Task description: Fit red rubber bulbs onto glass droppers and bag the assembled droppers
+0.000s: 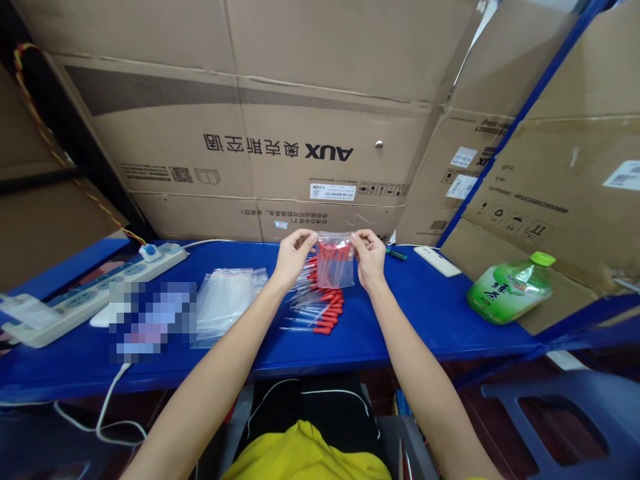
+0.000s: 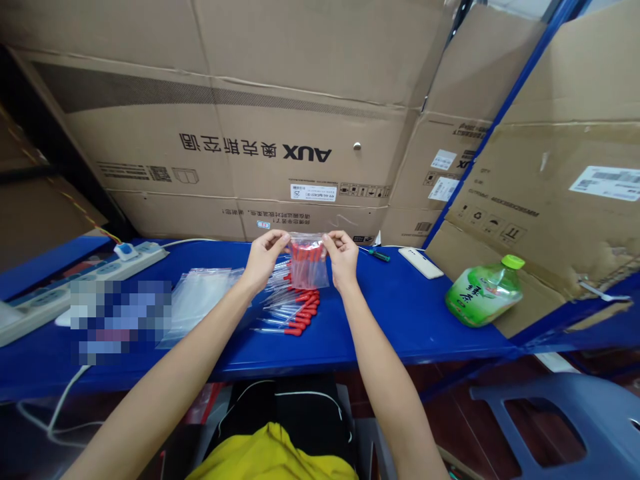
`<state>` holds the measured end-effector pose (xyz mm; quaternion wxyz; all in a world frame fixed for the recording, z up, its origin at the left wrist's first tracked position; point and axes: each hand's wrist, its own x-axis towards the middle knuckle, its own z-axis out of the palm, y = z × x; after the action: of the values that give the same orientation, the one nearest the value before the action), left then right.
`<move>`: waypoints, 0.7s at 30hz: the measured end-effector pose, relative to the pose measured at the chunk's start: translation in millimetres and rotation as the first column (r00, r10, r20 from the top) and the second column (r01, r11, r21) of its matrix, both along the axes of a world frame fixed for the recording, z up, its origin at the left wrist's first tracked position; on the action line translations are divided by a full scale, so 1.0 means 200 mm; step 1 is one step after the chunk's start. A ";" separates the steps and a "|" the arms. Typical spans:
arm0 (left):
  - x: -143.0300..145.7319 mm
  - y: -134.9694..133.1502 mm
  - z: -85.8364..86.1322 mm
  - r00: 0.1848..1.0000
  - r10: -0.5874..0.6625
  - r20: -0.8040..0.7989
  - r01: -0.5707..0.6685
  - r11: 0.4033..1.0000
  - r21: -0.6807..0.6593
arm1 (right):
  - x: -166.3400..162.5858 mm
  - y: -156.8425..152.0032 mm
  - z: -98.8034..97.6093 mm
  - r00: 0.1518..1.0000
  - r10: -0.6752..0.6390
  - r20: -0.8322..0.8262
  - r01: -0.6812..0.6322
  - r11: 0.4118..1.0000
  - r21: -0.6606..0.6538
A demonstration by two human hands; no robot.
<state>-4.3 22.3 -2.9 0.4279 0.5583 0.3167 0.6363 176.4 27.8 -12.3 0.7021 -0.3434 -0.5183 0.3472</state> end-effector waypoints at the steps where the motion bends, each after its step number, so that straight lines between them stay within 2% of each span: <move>1: 0.00 0.01 0.00 1.000 0.022 0.004 -0.022 1.000 0.005 | 0.00 -0.01 0.00 1.000 0.029 0.002 -0.029 1.000 -0.003; 5: -0.01 0.02 -0.01 0.997 0.077 -0.029 -0.076 0.997 0.030 | -0.01 -0.03 0.01 0.978 0.209 -0.008 -0.209 0.975 -0.073; 8: -0.02 0.01 0.00 0.991 0.062 -0.119 -0.058 0.998 0.040 | -0.01 -0.04 0.01 0.941 0.336 0.035 -0.326 0.932 -0.158; 12: -0.02 0.00 0.01 0.974 0.051 -0.220 -0.042 0.998 0.045 | 0.01 -0.03 0.00 0.930 0.329 0.162 -0.299 0.936 -0.186; 16: -0.03 0.00 0.02 0.978 0.038 -0.205 -0.027 0.998 0.057 | 0.01 -0.01 0.00 0.937 0.271 0.218 -0.241 0.958 -0.155; 21: -0.03 0.00 0.02 0.976 -0.052 -0.210 0.061 0.997 0.037 | 0.00 -0.02 -0.01 0.921 0.300 0.248 -0.267 0.950 -0.159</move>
<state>-10.7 22.9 0.9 0.3982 0.6400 0.3299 0.5684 176.0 24.4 -13.6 0.5451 -0.3506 -0.6310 0.4264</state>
